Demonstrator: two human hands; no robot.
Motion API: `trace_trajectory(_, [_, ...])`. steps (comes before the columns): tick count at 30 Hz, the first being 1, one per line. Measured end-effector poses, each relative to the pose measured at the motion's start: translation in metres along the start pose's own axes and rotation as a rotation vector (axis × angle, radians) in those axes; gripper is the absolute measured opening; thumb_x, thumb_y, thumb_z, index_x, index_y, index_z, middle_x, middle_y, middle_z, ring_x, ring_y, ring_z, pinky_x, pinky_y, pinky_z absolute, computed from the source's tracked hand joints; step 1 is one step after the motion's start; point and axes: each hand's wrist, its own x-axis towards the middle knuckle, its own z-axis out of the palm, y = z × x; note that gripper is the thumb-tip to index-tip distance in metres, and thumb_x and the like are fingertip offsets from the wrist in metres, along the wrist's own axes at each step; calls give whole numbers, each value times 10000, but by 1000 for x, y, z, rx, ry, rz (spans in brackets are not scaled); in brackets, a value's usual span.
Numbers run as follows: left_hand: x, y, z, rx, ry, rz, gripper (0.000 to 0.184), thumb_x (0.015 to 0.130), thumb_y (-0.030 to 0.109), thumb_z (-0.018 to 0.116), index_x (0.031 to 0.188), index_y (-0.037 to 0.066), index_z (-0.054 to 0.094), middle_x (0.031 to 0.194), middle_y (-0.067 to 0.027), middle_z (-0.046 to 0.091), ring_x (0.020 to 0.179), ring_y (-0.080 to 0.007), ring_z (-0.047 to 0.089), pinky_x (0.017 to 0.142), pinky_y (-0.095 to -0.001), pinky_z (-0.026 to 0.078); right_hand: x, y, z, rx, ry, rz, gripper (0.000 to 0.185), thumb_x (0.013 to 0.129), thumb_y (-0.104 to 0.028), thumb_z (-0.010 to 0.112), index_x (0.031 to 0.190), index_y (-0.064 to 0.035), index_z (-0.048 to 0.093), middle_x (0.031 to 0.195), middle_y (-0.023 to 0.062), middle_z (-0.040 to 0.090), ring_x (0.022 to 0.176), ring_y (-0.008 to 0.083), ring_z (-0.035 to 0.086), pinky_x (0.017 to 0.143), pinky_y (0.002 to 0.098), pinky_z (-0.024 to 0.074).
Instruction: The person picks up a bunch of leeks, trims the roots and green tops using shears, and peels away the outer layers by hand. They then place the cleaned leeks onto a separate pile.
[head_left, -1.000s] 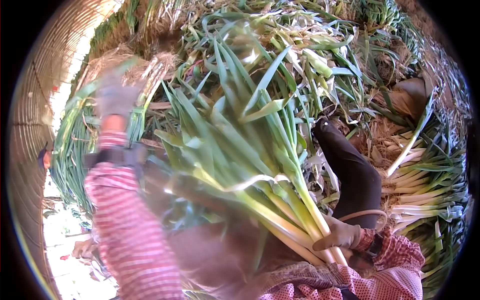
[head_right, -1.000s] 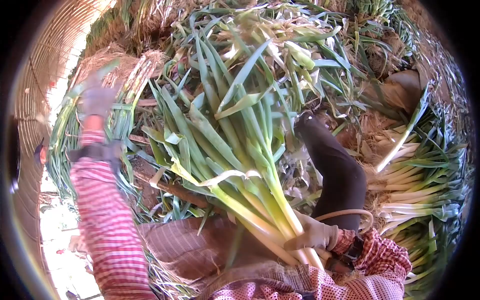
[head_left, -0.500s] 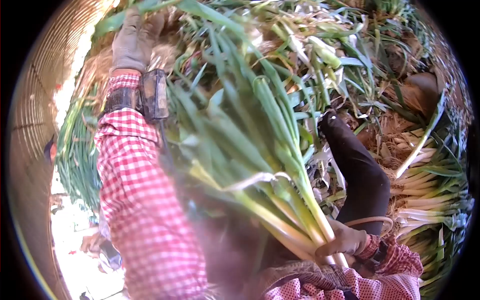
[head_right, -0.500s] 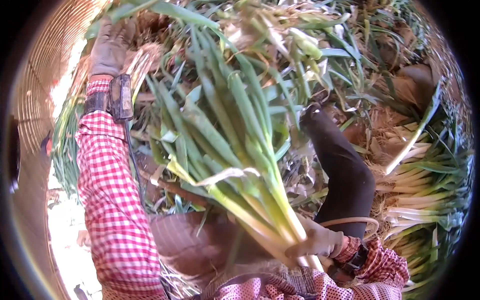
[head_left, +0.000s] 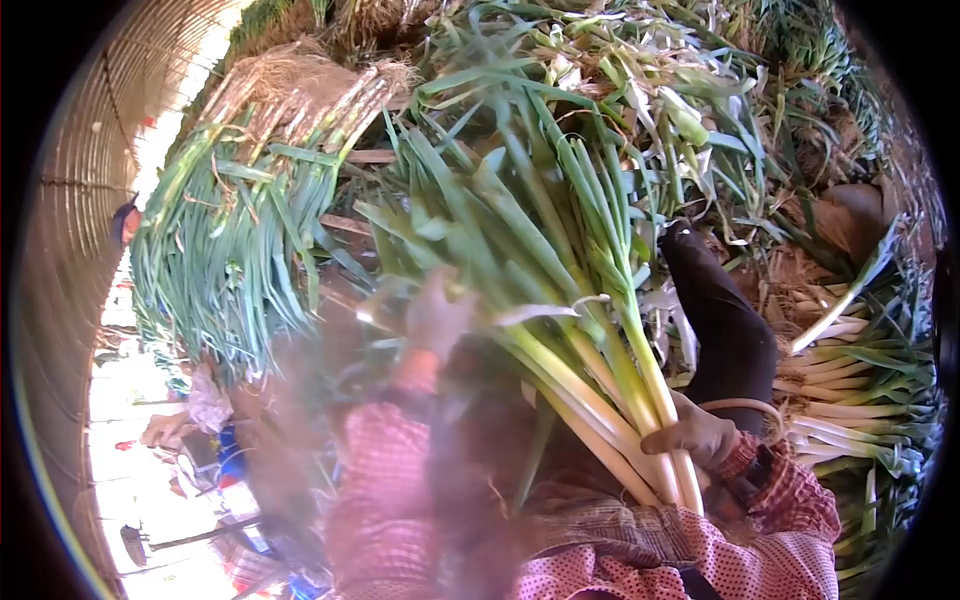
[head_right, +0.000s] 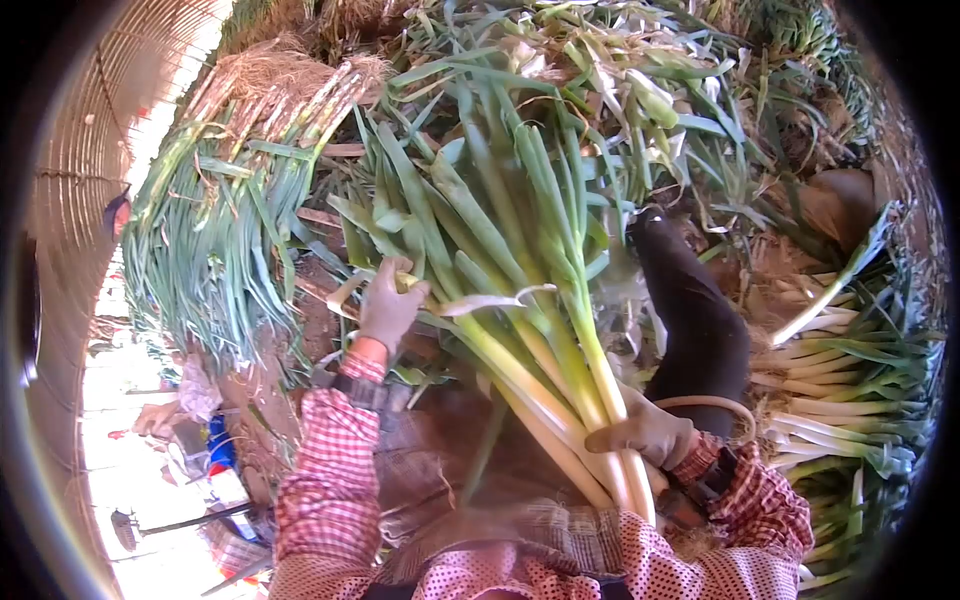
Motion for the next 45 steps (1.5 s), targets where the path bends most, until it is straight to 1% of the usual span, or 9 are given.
trace_trajectory(7, [74,16,-153,541,10,109,220,847,171,594,992,32,683,932,-233,710,881,-375,697,824,-436,555,3,4,9,-11,-6,-29,797,768,-55,790,1478,-26,429,1319,117,605,1221,213,554,1051,327,437])
trace_trajectory(8, [113,-12,-186,1214,60,442,224,868,169,578,1011,20,665,957,-231,707,897,-361,694,847,-446,547,5,4,9,-15,-13,-36,780,772,-60,793,1467,-25,443,1307,120,613,1223,214,554,1053,328,439])
trace_trajectory(10, [131,0,-266,1150,168,105,344,883,214,612,1188,59,645,1068,-222,698,1049,-272,675,970,-442,507,10,13,0,42,-20,114,714,795,-86,785,1436,-21,477,1290,124,626,1199,223,575,1055,340,446])
trace_trajectory(13, [115,-61,-266,575,508,388,568,883,263,699,1410,114,546,978,-162,705,1025,-306,665,920,-385,515,13,35,-16,134,70,347,607,850,-218,765,1363,8,534,1254,148,652,1081,250,653,1001,382,503])
trace_trajectory(17, [25,-13,-122,196,212,477,542,889,256,693,1387,99,548,993,-154,697,1013,-295,663,904,-382,520,26,20,-16,420,-290,468,786,804,-218,773,1470,-8,410,1322,192,603,1227,226,577,1063,384,453])
trace_trajectory(25, [-59,106,80,-60,-254,534,491,901,243,679,1342,70,552,1021,-139,681,989,-273,659,872,-376,530,55,10,13,-282,-142,-88,851,775,-248,801,1483,-34,382,1343,186,578,1252,238,535,1079,389,412])
trace_trajectory(35, [-53,283,-38,-457,-175,593,431,916,227,662,1285,32,557,1057,-120,661,958,-245,655,831,-368,542,-7,7,93,-475,187,-949,932,738,-286,836,1500,-66,346,1368,178,546,1282,253,482,1099,395,361])
trace_trajectory(40, [-96,411,-60,-813,-315,802,403,923,219,654,1257,13,560,1075,-111,651,943,-231,653,811,-365,549,-105,-18,34,-326,194,-1557,1138,712,-146,721,1599,-60,13,1469,177,459,1331,239,467,1132,344,360])
trace_trajectory(45, [-188,522,26,-826,-742,1122,460,903,218,682,1276,-11,541,1122,-119,641,959,-225,649,821,-358,548,-253,55,-25,71,787,-1462,728,815,-110,719,1471,-53,408,1358,84,553,1196,163,556,982,353,513])
